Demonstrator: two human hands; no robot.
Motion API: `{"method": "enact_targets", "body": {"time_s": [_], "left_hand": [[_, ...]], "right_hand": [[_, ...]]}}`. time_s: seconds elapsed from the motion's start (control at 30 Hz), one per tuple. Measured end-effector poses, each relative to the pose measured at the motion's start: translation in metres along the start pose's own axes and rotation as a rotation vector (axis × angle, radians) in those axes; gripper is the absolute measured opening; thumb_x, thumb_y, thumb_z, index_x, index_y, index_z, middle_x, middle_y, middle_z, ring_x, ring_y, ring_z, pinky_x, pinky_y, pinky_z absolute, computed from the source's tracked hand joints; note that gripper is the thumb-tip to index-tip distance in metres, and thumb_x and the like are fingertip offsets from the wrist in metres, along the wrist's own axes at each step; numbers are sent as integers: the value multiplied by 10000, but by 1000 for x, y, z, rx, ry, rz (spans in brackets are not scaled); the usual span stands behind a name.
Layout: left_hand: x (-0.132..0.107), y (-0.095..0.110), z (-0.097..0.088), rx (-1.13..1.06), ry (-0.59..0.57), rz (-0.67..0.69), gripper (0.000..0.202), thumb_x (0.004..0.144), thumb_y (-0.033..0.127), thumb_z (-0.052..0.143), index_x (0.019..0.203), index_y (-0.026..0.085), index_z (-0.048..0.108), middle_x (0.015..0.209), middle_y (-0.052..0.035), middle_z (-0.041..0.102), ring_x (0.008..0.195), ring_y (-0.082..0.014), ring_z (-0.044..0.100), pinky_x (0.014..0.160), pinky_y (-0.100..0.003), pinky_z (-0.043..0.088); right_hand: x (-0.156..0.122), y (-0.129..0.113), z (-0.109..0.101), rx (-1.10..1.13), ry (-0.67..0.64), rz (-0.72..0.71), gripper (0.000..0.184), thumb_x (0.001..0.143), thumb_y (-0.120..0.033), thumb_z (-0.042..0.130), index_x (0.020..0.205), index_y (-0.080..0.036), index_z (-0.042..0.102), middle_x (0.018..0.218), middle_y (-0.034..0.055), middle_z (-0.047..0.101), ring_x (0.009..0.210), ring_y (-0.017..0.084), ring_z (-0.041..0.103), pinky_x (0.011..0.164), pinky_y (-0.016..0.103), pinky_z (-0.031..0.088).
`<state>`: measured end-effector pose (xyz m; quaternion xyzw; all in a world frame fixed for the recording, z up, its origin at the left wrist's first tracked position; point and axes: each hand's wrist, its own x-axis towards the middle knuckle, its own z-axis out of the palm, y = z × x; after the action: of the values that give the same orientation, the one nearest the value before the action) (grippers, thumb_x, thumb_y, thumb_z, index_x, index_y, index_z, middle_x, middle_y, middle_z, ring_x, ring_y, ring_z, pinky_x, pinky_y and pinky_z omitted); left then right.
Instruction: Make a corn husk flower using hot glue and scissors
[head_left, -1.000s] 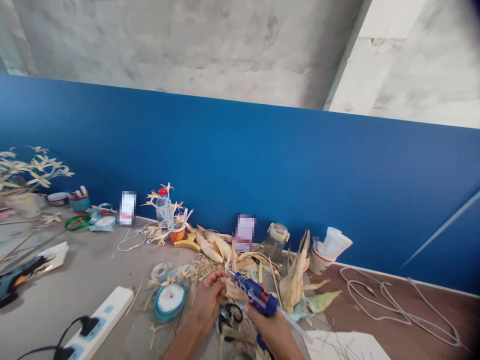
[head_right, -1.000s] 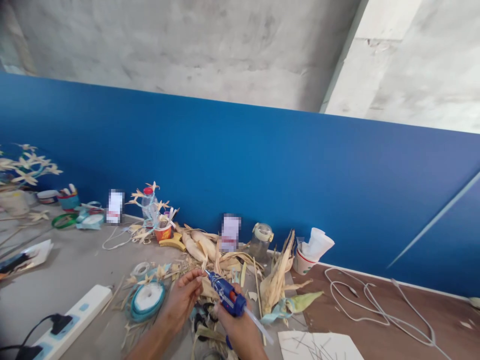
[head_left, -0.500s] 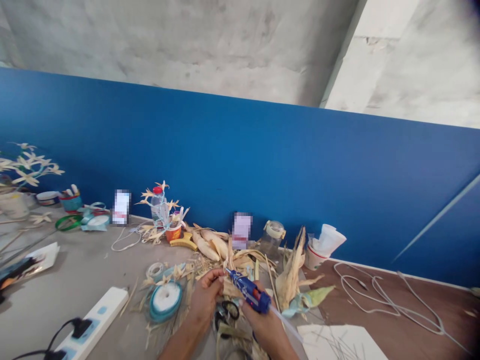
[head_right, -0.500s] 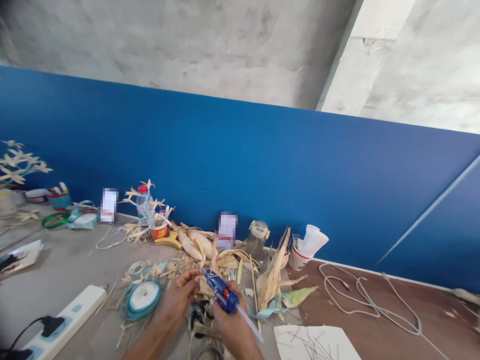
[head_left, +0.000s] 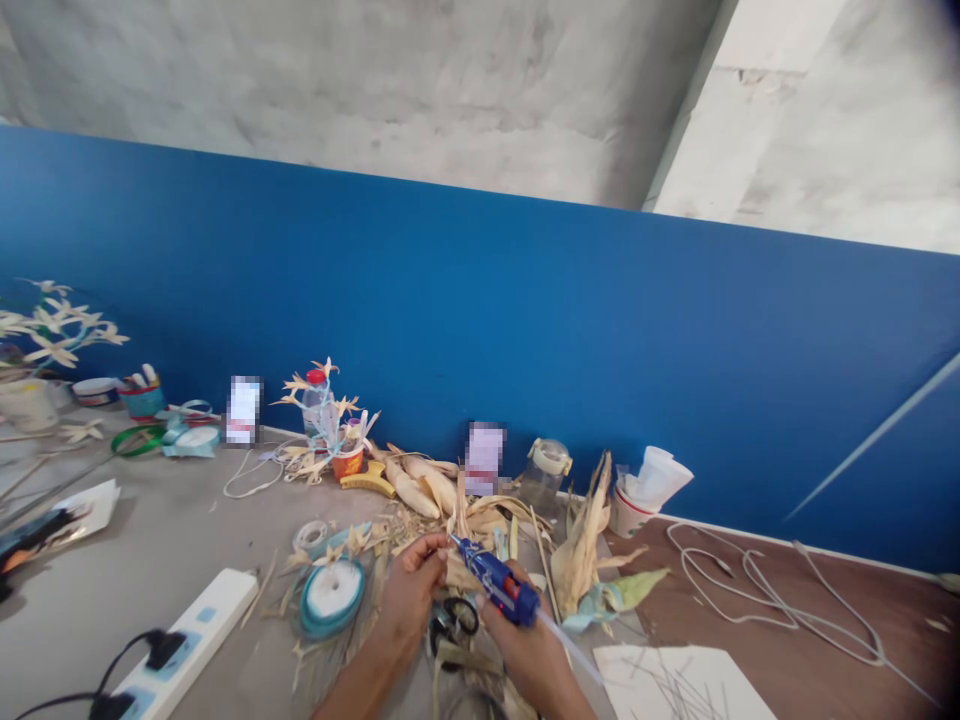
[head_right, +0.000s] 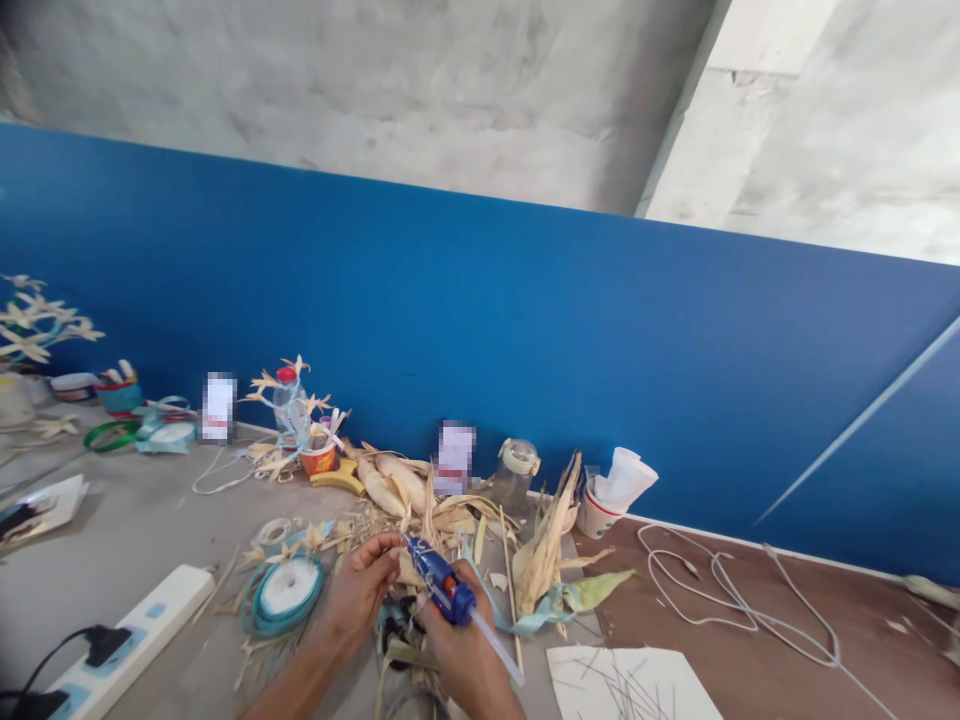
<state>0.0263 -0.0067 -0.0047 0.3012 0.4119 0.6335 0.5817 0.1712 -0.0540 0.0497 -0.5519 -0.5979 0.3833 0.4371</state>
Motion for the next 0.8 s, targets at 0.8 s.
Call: {"method": "enact_targets", "body": {"time_s": [0.8], "left_hand": [[-3, 7, 4, -7, -1, -11, 253, 563, 296, 778, 743, 142, 690, 477, 62, 501, 435, -66, 375, 448, -185, 266]], "right_hand": [[1, 3, 3, -51, 27, -195, 87, 729, -208, 525, 643, -223, 516, 654, -27, 512, 600, 151, 485, 592, 256, 400]]}}
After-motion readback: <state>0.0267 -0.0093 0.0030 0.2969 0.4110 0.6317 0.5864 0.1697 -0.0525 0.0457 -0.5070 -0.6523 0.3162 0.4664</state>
